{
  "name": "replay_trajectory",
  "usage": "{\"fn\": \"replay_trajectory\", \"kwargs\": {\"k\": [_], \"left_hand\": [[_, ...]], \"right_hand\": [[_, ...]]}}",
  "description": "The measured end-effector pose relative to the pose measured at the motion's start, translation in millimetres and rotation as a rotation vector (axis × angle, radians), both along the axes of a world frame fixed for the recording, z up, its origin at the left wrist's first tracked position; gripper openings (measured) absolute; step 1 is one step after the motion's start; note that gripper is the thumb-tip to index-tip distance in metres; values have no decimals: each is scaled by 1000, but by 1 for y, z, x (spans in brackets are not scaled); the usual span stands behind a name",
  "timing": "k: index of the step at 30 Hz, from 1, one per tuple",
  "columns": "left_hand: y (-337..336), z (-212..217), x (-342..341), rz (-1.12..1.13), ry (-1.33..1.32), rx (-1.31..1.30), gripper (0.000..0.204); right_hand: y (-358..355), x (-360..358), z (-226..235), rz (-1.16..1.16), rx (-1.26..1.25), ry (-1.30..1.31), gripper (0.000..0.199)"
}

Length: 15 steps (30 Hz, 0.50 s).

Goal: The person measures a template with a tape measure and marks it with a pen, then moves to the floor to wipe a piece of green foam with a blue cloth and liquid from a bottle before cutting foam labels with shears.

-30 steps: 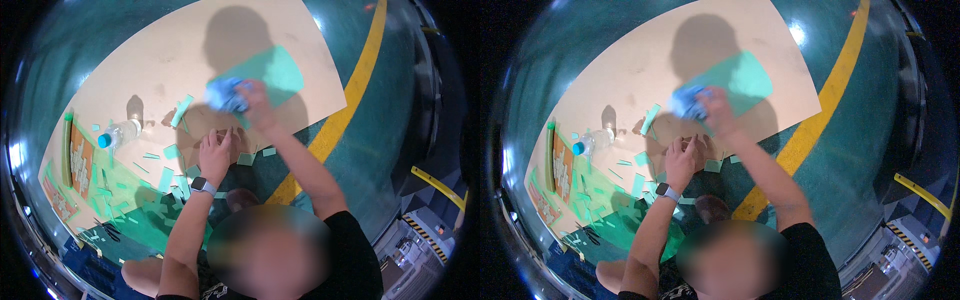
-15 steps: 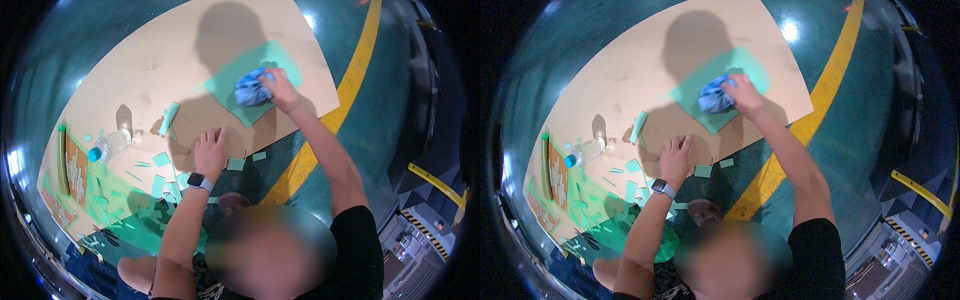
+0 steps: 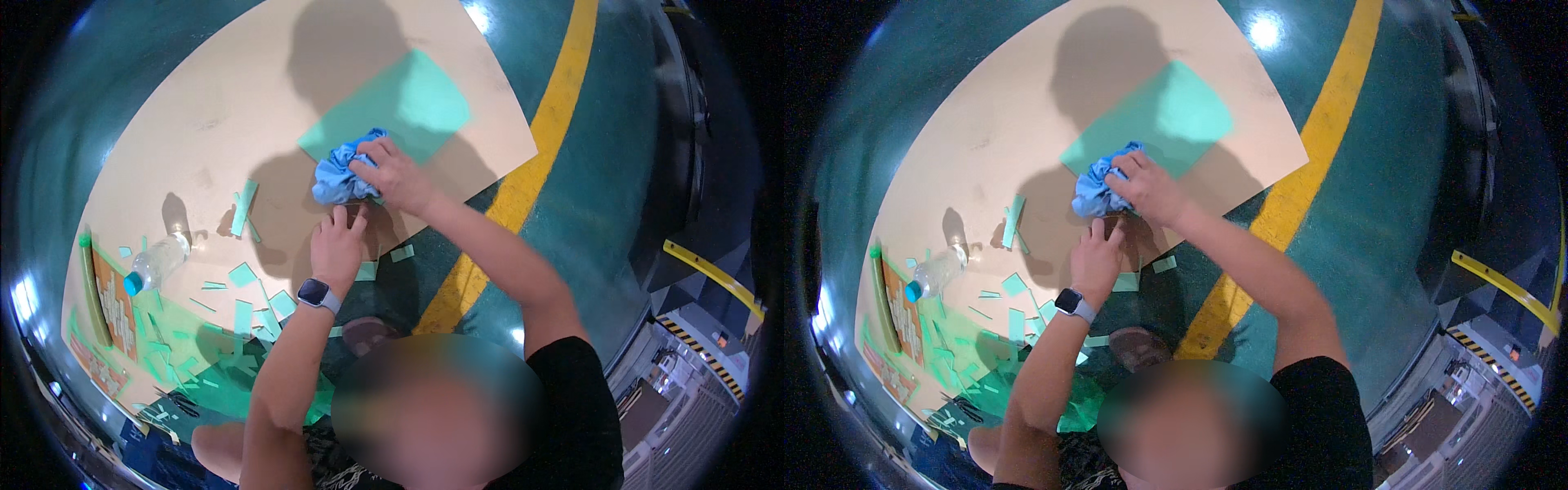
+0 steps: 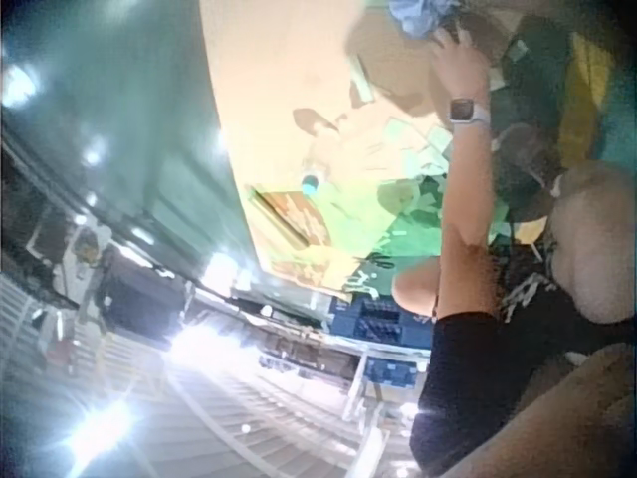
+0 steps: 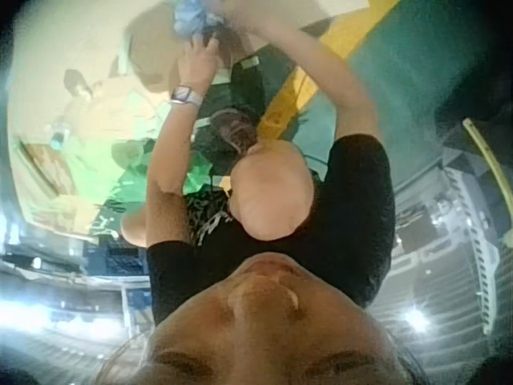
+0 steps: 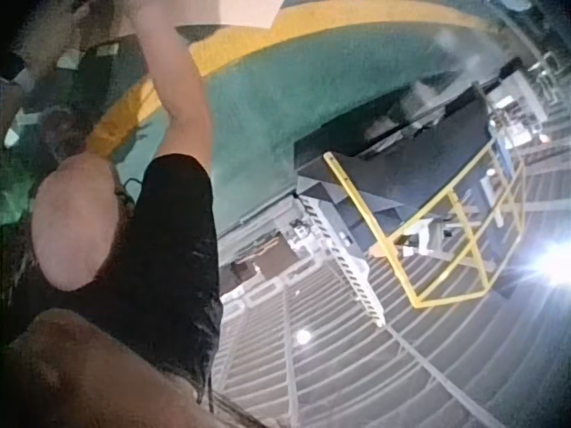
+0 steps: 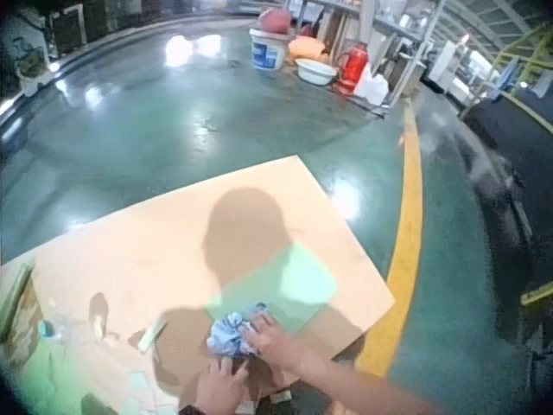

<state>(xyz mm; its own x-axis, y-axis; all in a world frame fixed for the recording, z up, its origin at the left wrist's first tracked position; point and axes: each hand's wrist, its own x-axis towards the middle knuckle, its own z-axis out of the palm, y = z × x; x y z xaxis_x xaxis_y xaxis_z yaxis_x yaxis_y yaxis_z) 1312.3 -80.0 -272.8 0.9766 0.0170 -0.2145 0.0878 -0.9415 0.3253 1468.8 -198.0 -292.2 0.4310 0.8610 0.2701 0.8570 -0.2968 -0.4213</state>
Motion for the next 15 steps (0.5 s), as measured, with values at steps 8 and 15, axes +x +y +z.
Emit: {"fn": "replay_trajectory", "kwargs": {"k": [8, 15], "left_hand": [[-5, 4, 2, -16, 57, 15, 51], [-1, -2, -4, -4, -32, 3, 53]], "right_hand": [[-101, 129, 6, -395, -249, -168, 36], [-64, 55, -19, -264, -5, -65, 38]]}}
